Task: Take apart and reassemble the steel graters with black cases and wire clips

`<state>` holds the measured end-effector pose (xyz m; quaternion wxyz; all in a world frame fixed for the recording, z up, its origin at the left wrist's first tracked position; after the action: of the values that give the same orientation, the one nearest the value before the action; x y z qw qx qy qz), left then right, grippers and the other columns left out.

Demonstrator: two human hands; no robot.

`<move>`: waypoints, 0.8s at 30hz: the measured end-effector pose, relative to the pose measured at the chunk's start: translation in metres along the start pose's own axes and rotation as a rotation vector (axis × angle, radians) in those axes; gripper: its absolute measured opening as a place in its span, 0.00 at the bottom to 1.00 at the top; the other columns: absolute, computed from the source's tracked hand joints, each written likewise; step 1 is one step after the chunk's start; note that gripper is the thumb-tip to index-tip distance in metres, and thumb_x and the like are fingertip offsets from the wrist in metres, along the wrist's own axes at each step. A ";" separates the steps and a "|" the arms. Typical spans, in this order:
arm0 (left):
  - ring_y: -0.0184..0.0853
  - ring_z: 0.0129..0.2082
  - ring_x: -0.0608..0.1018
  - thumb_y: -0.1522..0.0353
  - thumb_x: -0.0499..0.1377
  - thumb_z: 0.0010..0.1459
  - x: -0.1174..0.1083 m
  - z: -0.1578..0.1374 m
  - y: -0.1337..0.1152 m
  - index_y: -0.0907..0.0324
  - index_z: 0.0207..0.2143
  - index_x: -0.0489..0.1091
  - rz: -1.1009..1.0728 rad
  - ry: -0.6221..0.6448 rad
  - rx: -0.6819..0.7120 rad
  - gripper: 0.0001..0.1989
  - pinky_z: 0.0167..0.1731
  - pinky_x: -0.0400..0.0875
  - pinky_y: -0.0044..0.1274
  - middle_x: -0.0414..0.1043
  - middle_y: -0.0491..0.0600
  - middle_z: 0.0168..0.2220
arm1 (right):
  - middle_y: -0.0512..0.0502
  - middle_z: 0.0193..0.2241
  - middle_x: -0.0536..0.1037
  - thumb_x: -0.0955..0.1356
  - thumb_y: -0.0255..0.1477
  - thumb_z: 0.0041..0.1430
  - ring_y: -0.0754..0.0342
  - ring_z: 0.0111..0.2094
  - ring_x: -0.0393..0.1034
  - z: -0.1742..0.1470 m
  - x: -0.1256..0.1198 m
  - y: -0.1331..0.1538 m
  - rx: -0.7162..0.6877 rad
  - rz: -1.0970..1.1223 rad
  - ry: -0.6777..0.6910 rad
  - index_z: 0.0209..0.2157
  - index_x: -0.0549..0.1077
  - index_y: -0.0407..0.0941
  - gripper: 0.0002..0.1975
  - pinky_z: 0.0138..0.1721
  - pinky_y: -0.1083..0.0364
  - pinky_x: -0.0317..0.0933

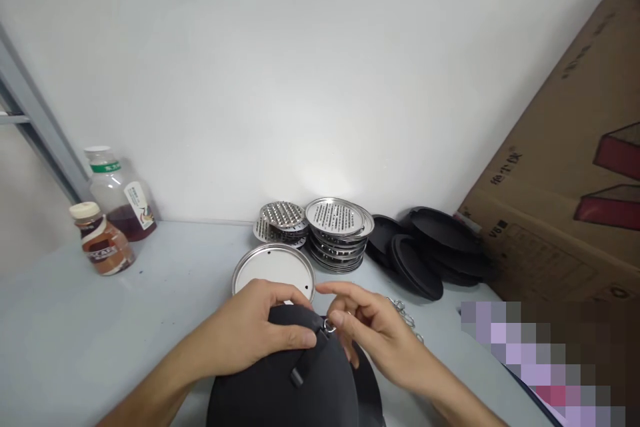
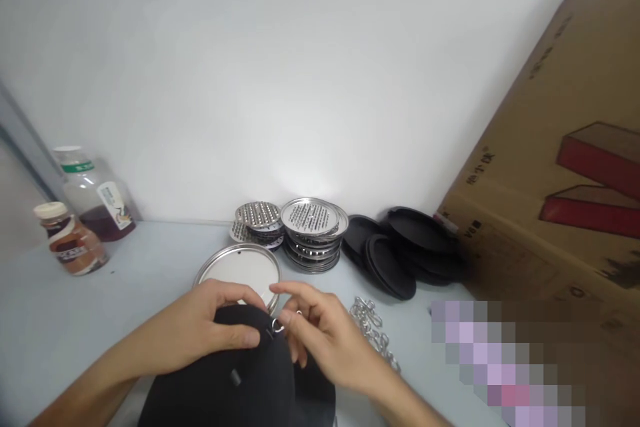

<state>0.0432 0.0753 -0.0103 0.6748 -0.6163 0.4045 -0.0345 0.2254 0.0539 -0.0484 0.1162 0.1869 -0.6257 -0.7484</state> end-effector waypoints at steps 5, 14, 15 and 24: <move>0.38 0.42 0.77 0.62 0.62 0.56 -0.001 -0.002 0.006 0.52 0.42 0.78 -0.054 0.015 0.015 0.11 0.47 0.67 0.26 0.79 0.44 0.40 | 0.47 0.32 0.75 0.68 0.32 0.63 0.58 0.27 0.71 -0.004 -0.014 0.006 -0.074 -0.156 0.049 0.44 0.79 0.46 0.11 0.30 0.58 0.66; 0.39 0.49 0.75 0.61 0.61 0.58 0.002 -0.009 0.002 0.47 0.48 0.75 -0.030 -0.075 0.004 0.15 0.53 0.65 0.28 0.77 0.43 0.46 | 0.44 0.31 0.78 0.65 0.23 0.63 0.53 0.30 0.71 -0.018 -0.008 0.022 -0.459 -0.722 -0.115 0.50 0.75 0.47 0.15 0.31 0.55 0.64; 0.39 0.48 0.76 0.61 0.61 0.58 0.002 -0.009 0.001 0.48 0.47 0.76 -0.019 -0.079 0.009 0.14 0.52 0.66 0.28 0.78 0.43 0.45 | 0.44 0.30 0.78 0.65 0.23 0.63 0.53 0.30 0.71 -0.018 -0.008 0.021 -0.474 -0.753 -0.148 0.49 0.75 0.47 0.14 0.30 0.55 0.64; 0.36 0.38 0.77 0.62 0.58 0.60 0.005 -0.005 -0.001 0.54 0.39 0.75 -0.022 -0.038 0.000 0.09 0.40 0.70 0.23 0.78 0.42 0.36 | 0.43 0.32 0.79 0.67 0.18 0.61 0.52 0.29 0.73 -0.027 0.011 0.022 -0.592 -0.861 -0.393 0.50 0.72 0.43 0.16 0.31 0.54 0.68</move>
<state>0.0441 0.0685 -0.0110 0.6821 -0.6211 0.3848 -0.0302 0.2254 0.0214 -0.0324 -0.2714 0.2420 -0.2656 -0.8929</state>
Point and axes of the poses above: each hand's wrist, its own z-axis towards the middle knuckle, its own x-axis out of the palm, y = z × x, the point moved 4 cm from there along z, towards the middle knuckle
